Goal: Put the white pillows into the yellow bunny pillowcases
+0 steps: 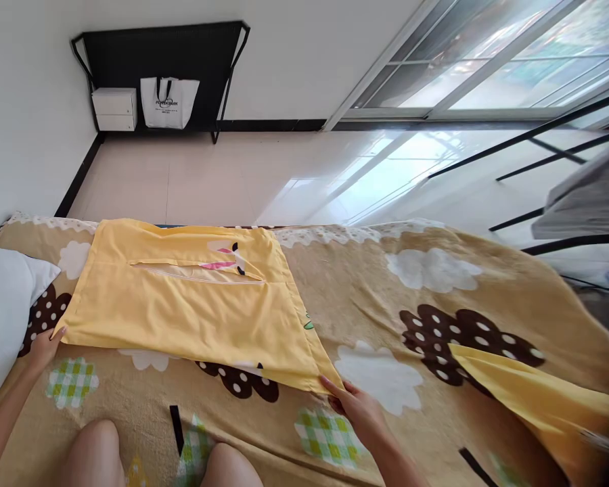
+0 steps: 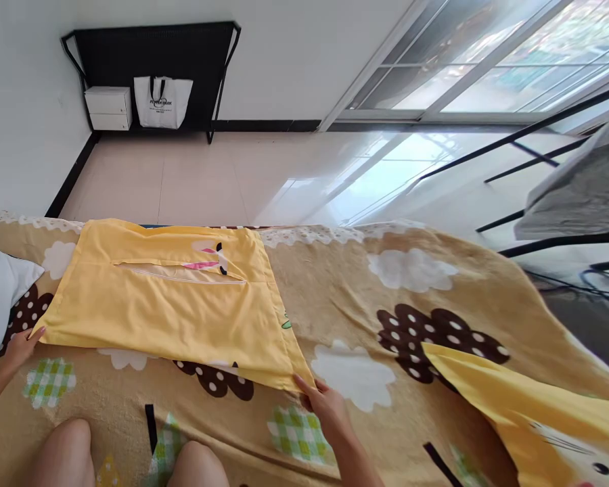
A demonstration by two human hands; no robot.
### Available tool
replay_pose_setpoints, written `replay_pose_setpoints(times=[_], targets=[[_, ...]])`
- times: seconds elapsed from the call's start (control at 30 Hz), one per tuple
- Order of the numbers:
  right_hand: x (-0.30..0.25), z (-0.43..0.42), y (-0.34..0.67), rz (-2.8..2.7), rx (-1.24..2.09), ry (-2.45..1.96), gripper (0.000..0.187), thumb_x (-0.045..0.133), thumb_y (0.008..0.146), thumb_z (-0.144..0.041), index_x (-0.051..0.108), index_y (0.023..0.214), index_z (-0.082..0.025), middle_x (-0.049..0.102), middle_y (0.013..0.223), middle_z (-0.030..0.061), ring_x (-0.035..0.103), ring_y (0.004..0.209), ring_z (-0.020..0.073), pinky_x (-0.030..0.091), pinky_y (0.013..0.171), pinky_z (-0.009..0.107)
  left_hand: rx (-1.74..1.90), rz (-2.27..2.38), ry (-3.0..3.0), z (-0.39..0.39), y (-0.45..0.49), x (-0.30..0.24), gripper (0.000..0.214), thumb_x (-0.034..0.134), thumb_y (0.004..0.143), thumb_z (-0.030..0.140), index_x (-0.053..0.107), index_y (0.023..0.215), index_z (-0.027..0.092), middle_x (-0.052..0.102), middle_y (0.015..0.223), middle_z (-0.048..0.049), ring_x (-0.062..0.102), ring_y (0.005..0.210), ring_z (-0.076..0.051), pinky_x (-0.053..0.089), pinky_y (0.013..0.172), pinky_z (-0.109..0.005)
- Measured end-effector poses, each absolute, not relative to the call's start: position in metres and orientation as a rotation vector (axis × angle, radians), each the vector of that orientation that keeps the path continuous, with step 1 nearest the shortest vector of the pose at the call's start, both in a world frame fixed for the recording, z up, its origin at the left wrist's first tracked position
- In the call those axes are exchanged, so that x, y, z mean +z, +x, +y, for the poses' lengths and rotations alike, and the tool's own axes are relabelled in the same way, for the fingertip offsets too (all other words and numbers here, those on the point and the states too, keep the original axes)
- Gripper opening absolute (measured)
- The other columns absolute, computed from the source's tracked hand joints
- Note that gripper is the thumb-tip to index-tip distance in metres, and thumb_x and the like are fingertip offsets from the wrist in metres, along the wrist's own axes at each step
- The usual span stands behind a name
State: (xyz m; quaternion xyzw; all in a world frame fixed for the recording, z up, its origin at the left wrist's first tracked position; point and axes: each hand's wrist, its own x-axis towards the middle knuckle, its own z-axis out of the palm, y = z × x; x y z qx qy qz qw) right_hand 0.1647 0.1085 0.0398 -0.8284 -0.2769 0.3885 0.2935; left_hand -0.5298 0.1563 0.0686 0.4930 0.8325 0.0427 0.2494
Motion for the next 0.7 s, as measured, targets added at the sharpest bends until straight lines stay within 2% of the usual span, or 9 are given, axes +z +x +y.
replay_pose_setpoints(times=[0.1, 0.23, 0.33, 0.4, 0.47, 0.5, 0.57, 0.63, 0.7], targets=[[0.046, 0.091, 0.174, -0.716, 1.190, -2.130, 0.048, 0.072, 0.043, -0.062, 0.044, 0.050, -0.022, 0.041, 0.043, -0.0020, 0.039, 0.043, 0.0124, 0.035, 0.043, 0.029, 0.231, 2.137, 1.309, 0.143, -0.548, 0.075, 0.058, 0.038, 0.071, 0.074, 0.057, 0.065, 0.019, 0.053, 0.056, -0.0024, 0.054, 0.060, -0.022, 0.038, 0.058, -0.029], [0.043, 0.059, 0.173, -0.758, 1.281, -2.083, 0.047, 0.070, 0.046, -0.062, 0.045, 0.048, -0.023, 0.044, 0.046, -0.0008, 0.041, 0.044, 0.0133, 0.038, 0.047, 0.031, 0.234, 2.078, 1.264, 0.106, -0.561, 0.073, 0.061, 0.042, 0.068, 0.079, 0.057, 0.061, 0.020, 0.049, 0.051, -0.0011, 0.051, 0.055, -0.022, 0.039, 0.055, -0.030], [0.035, 0.038, 0.173, -0.841, 1.254, -2.153, 0.044, 0.065, 0.050, -0.062, 0.045, 0.047, -0.023, 0.045, 0.046, 0.0010, 0.045, 0.045, 0.0171, 0.041, 0.050, 0.035, 0.180, 2.055, 1.273, 0.081, -0.564, 0.067, 0.053, 0.047, 0.071, 0.072, 0.061, 0.065, 0.021, 0.059, 0.060, -0.0039, 0.059, 0.064, -0.025, 0.045, 0.061, -0.032], [0.030, 0.031, 0.177, -0.950, 1.112, -2.308, 0.036, 0.059, 0.055, -0.058, 0.049, 0.049, -0.023, 0.051, 0.051, 0.0045, 0.052, 0.051, 0.0234, 0.044, 0.055, 0.040, 0.181, 2.069, 1.296, 0.072, -0.567, 0.064, 0.044, 0.049, 0.073, 0.063, 0.063, 0.071, 0.021, 0.066, 0.070, -0.0054, 0.063, 0.074, -0.027, 0.048, 0.068, -0.033], [0.029, 0.034, 0.178, -1.040, 0.724, -2.561, 0.026, 0.052, 0.061, -0.048, 0.059, 0.060, -0.023, 0.063, 0.069, 0.0123, 0.061, 0.069, 0.0334, 0.046, 0.066, 0.050, 0.272, 2.247, 1.306, 0.073, -0.567, 0.063, 0.035, 0.050, 0.073, 0.052, 0.063, 0.083, 0.021, 0.069, 0.083, -0.0072, 0.065, 0.086, -0.029, 0.050, 0.074, -0.035], [0.031, 0.039, 0.174, -1.070, 0.474, -2.656, 0.027, 0.049, 0.063, -0.042, 0.064, 0.071, -0.021, 0.067, 0.083, 0.0173, 0.062, 0.081, 0.0380, 0.046, 0.071, 0.055, 0.355, 2.382, 1.314, 0.078, -0.563, 0.063, 0.034, 0.050, 0.073, 0.046, 0.063, 0.091, 0.020, 0.069, 0.090, -0.0088, 0.064, 0.093, -0.030, 0.051, 0.077, -0.037], [0.035, 0.060, 0.149, -1.149, 0.077, -2.666, 0.042, 0.045, 0.068, -0.034, 0.068, 0.097, -0.014, 0.064, 0.111, 0.0255, 0.058, 0.102, 0.0421, 0.043, 0.084, 0.059, 0.588, 2.585, 1.402, 0.099, -0.539, 0.066, 0.040, 0.047, 0.073, 0.035, 0.059, 0.106, 0.016, 0.066, 0.104, -0.0127, 0.060, 0.105, -0.032, 0.050, 0.086, -0.041], [0.039, 0.090, 0.093, -1.331, -0.005, -2.473, 0.050, 0.041, 0.078, -0.032, 0.062, 0.115, -0.006, 0.058, 0.125, 0.0278, 0.054, 0.115, 0.0391, 0.040, 0.095, 0.055, 0.832, 2.516, 1.627, 0.127, -0.488, 0.067, 0.046, 0.042, 0.077, 0.028, 0.055, 0.118, 0.013, 0.063, 0.115, -0.0157, 0.056, 0.116, -0.030, 0.046, 0.098, -0.044], [0.039, 0.122, 0.010, -1.566, 0.076, -2.234, 0.052, 0.037, 0.086, -0.033, 0.057, 0.125, -0.006, 0.057, 0.131, 0.0250, 0.050, 0.124, 0.0341, 0.036, 0.102, 0.051, 0.964, 2.290, 1.838, 0.155, -0.413, 0.064, 0.051, 0.039, 0.082, 0.023, 0.049, 0.131, 0.011, 0.057, 0.130, -0.0173, 0.051, 0.127, -0.027, 0.041, 0.107, -0.044]])
